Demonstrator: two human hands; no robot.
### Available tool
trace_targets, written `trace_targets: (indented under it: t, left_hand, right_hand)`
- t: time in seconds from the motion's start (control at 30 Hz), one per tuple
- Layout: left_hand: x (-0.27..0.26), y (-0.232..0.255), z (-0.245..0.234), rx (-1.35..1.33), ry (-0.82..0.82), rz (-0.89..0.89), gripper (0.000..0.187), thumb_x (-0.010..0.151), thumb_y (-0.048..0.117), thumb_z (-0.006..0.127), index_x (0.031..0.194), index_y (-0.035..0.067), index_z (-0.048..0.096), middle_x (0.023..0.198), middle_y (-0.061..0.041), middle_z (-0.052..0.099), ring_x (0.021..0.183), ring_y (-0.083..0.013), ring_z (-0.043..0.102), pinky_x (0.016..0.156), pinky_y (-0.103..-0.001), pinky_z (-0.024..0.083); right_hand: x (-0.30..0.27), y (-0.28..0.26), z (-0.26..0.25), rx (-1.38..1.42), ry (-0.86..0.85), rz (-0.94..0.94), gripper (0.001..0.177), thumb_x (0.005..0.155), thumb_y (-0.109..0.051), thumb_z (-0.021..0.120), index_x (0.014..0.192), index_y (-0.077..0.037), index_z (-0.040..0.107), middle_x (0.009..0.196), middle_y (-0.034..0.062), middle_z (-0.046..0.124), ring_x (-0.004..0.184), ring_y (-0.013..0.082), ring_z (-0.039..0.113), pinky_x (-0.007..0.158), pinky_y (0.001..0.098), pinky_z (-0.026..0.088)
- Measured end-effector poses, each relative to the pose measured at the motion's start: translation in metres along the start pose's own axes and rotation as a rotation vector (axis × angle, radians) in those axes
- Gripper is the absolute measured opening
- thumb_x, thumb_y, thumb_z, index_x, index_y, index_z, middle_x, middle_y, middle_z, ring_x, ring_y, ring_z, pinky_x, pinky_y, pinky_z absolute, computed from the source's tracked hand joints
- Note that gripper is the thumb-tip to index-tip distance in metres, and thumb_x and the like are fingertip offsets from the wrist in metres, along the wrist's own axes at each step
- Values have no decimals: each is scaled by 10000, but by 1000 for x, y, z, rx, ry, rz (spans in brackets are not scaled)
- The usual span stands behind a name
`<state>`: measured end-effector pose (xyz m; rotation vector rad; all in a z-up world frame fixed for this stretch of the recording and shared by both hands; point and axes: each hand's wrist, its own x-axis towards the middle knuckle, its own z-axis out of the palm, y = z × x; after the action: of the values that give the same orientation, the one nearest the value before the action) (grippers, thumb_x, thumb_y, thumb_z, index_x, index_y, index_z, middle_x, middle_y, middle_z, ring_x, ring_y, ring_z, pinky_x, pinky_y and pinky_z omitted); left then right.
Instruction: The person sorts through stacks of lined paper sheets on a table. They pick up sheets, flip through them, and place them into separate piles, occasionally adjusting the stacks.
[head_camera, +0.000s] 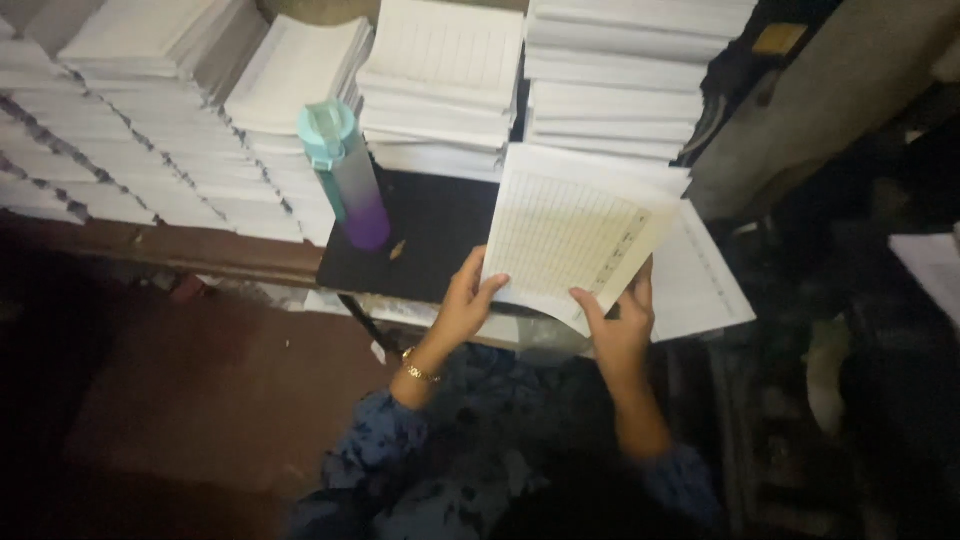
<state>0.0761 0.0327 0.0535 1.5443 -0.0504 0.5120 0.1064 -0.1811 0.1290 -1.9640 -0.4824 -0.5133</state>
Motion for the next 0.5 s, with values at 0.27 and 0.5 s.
trace_targets:
  t: [0.27,0.5]
  left_hand:
    - [22,-59,-4,126,33,-73,564,914,131,763,1396,3,499,1244,-330,634,1246,-532,554,1032,-629,454]
    - [25,-87,-1,116,58,-98,402,1014,177,641,1362,-5,555,1227,-321,662,1221,-495,584,1008,-594,491]
  right_hand:
    - [-17,121,74,-45,47,28,492,783,-221,888,1136,75,717,1508,327,458,1356,450,475,1141,512,387]
    - [-20,107,76,-68,85,-41,481,768,-190,907,1112,88,717,1538,320,416,1360,458,467,1104,515,437]
